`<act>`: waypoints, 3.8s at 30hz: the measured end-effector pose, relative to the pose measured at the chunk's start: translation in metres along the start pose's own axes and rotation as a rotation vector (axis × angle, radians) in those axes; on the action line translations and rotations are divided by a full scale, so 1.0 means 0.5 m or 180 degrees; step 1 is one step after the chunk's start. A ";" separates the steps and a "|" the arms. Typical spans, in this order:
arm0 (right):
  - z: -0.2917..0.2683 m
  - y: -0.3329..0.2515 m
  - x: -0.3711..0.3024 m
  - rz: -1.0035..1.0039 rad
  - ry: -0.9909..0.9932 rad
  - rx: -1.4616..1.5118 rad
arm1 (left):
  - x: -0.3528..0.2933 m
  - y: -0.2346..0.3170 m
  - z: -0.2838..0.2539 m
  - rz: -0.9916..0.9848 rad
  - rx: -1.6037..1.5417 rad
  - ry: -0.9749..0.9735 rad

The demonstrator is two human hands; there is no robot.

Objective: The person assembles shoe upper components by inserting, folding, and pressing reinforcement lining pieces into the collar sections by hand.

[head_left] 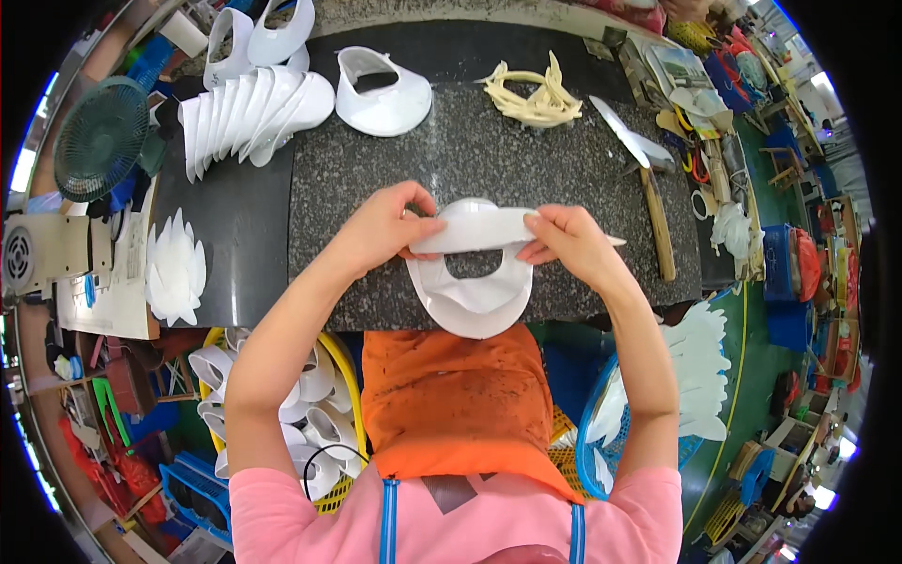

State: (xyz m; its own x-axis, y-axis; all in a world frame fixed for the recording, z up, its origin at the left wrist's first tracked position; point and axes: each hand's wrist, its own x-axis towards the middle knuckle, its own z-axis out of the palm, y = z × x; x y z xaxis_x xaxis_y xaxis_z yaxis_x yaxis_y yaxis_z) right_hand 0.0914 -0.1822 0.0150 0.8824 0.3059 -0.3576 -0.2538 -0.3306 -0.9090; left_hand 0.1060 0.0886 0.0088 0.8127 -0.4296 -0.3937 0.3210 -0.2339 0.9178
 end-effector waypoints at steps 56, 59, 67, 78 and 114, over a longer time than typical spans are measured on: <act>0.025 -0.009 0.069 -0.3399 -0.0215 -0.3242 | 0.024 -0.017 0.036 0.2989 0.3806 0.0386; 0.030 -0.006 0.063 -0.2802 -0.0149 -0.2583 | 0.005 -0.050 0.047 0.2610 0.3070 0.0804; 0.009 -0.056 0.068 -0.3120 -0.0645 -0.3168 | 0.016 -0.025 0.074 0.3430 0.3862 0.0163; 0.120 0.069 -0.135 -0.0944 0.2300 -0.0206 | 0.004 -0.016 0.139 0.2268 0.1694 0.1903; 0.130 -0.094 -0.022 -0.3539 0.1829 -0.2111 | -0.077 -0.014 0.194 0.2016 -0.2024 0.1714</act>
State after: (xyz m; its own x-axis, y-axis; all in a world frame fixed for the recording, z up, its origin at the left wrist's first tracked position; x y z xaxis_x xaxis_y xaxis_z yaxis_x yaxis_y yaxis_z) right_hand 0.0679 -0.1120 0.0479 0.5726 0.3332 0.7490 0.7583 -0.5625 -0.3295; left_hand 0.0253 0.0221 0.0126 0.9806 0.1684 0.1006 -0.1692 0.4674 0.8677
